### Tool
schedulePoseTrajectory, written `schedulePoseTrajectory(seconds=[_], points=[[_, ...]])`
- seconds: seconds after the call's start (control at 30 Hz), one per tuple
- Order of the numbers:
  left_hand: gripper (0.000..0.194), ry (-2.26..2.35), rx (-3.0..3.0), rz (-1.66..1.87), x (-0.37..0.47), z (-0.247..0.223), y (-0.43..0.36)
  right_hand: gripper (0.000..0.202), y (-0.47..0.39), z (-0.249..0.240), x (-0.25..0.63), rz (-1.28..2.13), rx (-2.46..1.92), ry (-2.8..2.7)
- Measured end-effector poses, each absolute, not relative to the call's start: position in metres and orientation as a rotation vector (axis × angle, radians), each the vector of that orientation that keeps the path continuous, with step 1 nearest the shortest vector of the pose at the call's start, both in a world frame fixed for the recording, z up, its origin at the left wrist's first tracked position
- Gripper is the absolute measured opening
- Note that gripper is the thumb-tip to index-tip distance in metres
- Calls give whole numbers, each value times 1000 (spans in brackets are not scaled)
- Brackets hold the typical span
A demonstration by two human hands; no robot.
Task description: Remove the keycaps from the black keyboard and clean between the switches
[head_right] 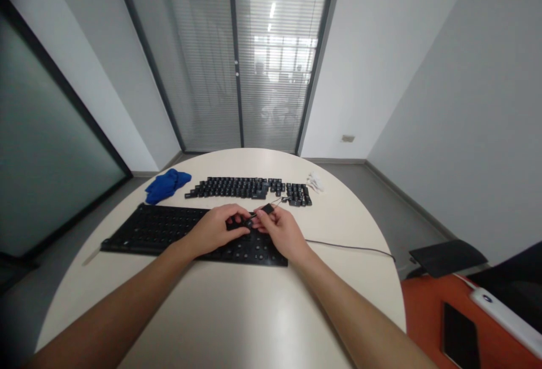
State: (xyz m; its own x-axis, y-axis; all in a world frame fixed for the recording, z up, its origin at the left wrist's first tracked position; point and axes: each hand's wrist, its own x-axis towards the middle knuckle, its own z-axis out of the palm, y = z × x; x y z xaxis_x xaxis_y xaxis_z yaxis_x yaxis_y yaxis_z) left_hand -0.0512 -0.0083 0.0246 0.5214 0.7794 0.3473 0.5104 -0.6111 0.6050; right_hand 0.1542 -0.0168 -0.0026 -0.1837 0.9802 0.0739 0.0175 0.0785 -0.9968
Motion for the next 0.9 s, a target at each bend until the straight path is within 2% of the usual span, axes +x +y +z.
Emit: schedulePoseTrajectory(seconds=[0.5, 0.9], points=[[25, 1026, 2157, 863, -47, 15, -4, 42, -17, -6, 156, 1288, -1083, -1454], [21, 1047, 2435, 930, -46, 22, -12, 45, -16, -5, 155, 1304, -1090, -1346]])
